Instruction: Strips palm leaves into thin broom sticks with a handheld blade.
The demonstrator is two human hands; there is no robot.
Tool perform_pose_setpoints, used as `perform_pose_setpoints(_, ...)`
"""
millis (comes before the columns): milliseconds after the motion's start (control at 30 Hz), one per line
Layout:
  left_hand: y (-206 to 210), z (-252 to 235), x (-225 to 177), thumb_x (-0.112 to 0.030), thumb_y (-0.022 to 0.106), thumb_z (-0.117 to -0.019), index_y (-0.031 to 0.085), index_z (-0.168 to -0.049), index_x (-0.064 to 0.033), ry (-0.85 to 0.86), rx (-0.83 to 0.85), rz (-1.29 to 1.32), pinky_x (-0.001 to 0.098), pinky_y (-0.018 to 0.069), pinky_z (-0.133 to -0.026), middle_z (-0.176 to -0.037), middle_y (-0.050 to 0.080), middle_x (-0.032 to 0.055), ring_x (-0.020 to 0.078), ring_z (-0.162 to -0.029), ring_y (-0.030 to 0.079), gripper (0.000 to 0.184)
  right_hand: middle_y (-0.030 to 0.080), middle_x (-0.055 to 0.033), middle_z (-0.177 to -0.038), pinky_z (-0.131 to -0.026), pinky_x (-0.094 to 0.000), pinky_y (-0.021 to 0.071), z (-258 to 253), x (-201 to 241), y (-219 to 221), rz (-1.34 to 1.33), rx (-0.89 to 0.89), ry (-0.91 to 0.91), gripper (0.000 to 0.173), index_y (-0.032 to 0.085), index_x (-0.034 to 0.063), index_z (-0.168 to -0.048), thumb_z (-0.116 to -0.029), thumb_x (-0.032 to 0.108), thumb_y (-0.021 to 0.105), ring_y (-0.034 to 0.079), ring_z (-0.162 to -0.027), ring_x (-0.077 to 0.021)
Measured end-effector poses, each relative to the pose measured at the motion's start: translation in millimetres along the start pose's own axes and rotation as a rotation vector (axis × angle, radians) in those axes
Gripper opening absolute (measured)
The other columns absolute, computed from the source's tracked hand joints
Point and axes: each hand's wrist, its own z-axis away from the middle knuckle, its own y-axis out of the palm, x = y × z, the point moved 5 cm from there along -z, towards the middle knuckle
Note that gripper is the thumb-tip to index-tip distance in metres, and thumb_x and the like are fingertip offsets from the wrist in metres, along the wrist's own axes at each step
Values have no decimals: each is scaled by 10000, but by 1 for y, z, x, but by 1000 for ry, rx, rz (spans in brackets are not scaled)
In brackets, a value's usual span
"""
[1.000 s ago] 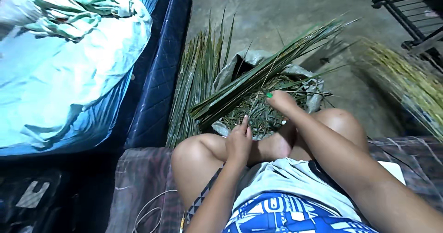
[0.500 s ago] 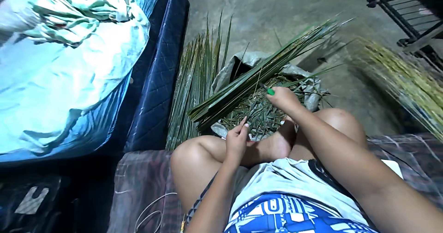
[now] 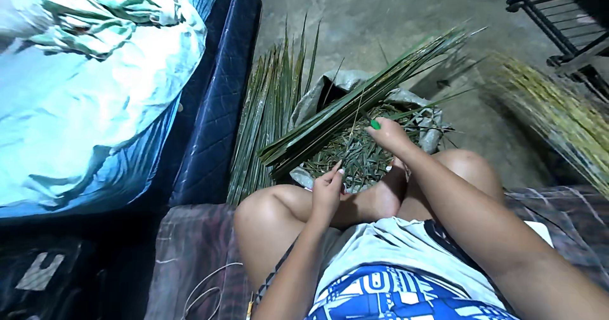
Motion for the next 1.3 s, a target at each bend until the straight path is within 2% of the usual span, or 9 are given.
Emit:
perform_pose_setpoints(100, 5, 0, 1, -128, 507, -1077, 629, -1343, 32, -15, 34, 5, 176, 374, -444, -652, 592, -24, 6, -473, 454, 333, 554, -102, -833, -628, -377, 453, 13, 7, 28, -198, 251, -51, 369, 609, 37, -1193, -1091, 384, 536, 504, -664, -189)
perform_pose_setpoints(267, 12, 5, 0, -172, 600, -1045, 581, -1389, 13, -128, 144, -114, 213, 472, -486, -761, 660, 38, 54, -522, 554, 391, 439, 29, -684, -484, -206, 359, 14, 7, 42, -520, 375, -54, 169, 590, 95, -1186, -1096, 220, 521, 385, -503, -50)
perform_pose_setpoints(367, 11, 3, -1, -185, 559, -1065, 680, -1185, 23, -93, 130, -94, 206, 479, -478, -657, 609, -2, 46, -496, 550, 269, 448, 34, -692, -459, -212, 356, -2, 2, 28, -577, 294, -113, 289, 626, 167, -1336, -1109, 292, 498, 377, -490, -55)
perform_pose_setpoints(600, -9, -7, 0, -257, 463, -1099, 669, -1324, -34, -10, -30, -431, 355, 529, -697, -809, 675, 78, 142, -664, 604, 377, 534, -72, -833, -645, -347, 432, 48, 28, 47, -50, 492, -170, 240, 631, 10, -1145, -1067, 223, 553, 480, -675, -148)
perform_pose_setpoints(833, -7, -4, -10, -210, 433, -1078, 709, -1149, 14, 35, -64, -649, 497, 518, -855, -950, 709, 172, 293, -905, 682, 362, 691, -231, -1179, -939, -628, 489, 66, 41, 55, 498, 365, -180, 321, 660, 32, -1238, -1049, 274, 567, 652, -1151, -418)
perform_pose_setpoints(900, -4, -2, -11, -245, 408, -1103, 616, -1415, -49, 32, -31, -674, 501, 510, -978, -1156, 731, 188, 308, -1064, 701, 423, 696, -244, -1179, -918, -656, 497, 46, 33, 43, 470, 220, -104, 323, 659, 36, -1261, -1050, 269, 586, 659, -1138, -449)
perform_pose_setpoints(967, -2, -2, -12, -254, 394, -1107, 575, -1464, -82, 37, -22, -703, 501, 504, -988, -1179, 726, 185, 312, -1080, 697, 436, 704, -252, -1124, -870, -666, 510, 26, 23, 29, 416, 118, -42, 307, 672, 28, -1212, -1044, 275, 601, 676, -1080, -459)
perform_pose_setpoints(1200, -3, -6, -13, -183, 408, -1072, 650, -1354, -47, -78, -10, -740, 517, 500, -972, -1150, 722, 182, 321, -1093, 682, 396, 620, -158, -965, -782, -489, 478, 71, 34, 61, 270, 581, -114, 294, 653, 11, -1116, -1075, 265, 510, 598, -858, -271)
perform_pose_setpoints(1300, -3, -6, -11, -187, 403, -1079, 672, -1311, -27, -100, 2, -761, 506, 505, -948, -1097, 721, 186, 317, -1055, 682, 390, 667, -193, -1074, -861, -554, 503, 74, 36, 69, 377, 538, -114, 307, 657, 20, -1152, -1070, 282, 518, 655, -999, -335)
